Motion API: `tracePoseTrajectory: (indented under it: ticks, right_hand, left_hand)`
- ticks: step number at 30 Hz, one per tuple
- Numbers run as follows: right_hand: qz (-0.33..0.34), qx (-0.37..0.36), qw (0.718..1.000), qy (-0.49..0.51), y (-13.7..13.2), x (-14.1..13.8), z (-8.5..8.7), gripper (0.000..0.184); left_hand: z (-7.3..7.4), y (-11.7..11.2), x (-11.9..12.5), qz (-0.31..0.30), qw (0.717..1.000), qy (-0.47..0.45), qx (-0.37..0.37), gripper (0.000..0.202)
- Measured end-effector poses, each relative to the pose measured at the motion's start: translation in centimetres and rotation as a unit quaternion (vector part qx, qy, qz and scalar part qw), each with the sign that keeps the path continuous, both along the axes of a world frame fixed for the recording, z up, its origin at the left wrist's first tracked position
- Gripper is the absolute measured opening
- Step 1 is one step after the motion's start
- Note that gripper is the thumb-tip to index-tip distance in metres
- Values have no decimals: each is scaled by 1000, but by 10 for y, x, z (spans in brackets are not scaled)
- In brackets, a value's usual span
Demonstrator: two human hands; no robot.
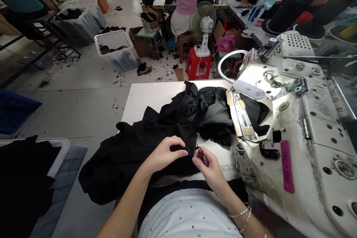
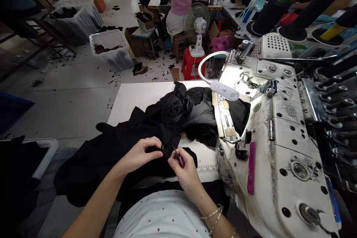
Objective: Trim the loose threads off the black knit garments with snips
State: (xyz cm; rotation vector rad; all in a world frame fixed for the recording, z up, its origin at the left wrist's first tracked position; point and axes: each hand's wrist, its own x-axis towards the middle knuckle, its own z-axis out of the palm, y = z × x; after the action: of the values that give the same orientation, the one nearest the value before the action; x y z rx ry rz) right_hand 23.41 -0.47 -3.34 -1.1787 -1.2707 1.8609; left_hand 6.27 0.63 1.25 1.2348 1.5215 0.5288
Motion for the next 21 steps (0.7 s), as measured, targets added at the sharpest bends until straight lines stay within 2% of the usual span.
tracePoseTrajectory:
  ticks: [2, 4, 11, 21]
  right_hand:
    - [14, -19, 1000, 18, 0, 1, -4, 32]
    - [23, -39, 998, 32, 1, 3, -7, 38]
    - [81, 5, 997, 17, 8, 10, -4, 32]
    - [61, 25, 998, 20, 5, 3, -2, 29]
  left_hand:
    - [-1, -2, 0, 30, 999, -21, -8, 12]
    - [-1, -3, 0, 30, 999, -26, -18, 13]
    - [5, 1, 0, -67, 997, -9, -48, 13]
    - [6, 0, -1, -89, 994, 0, -57, 10]
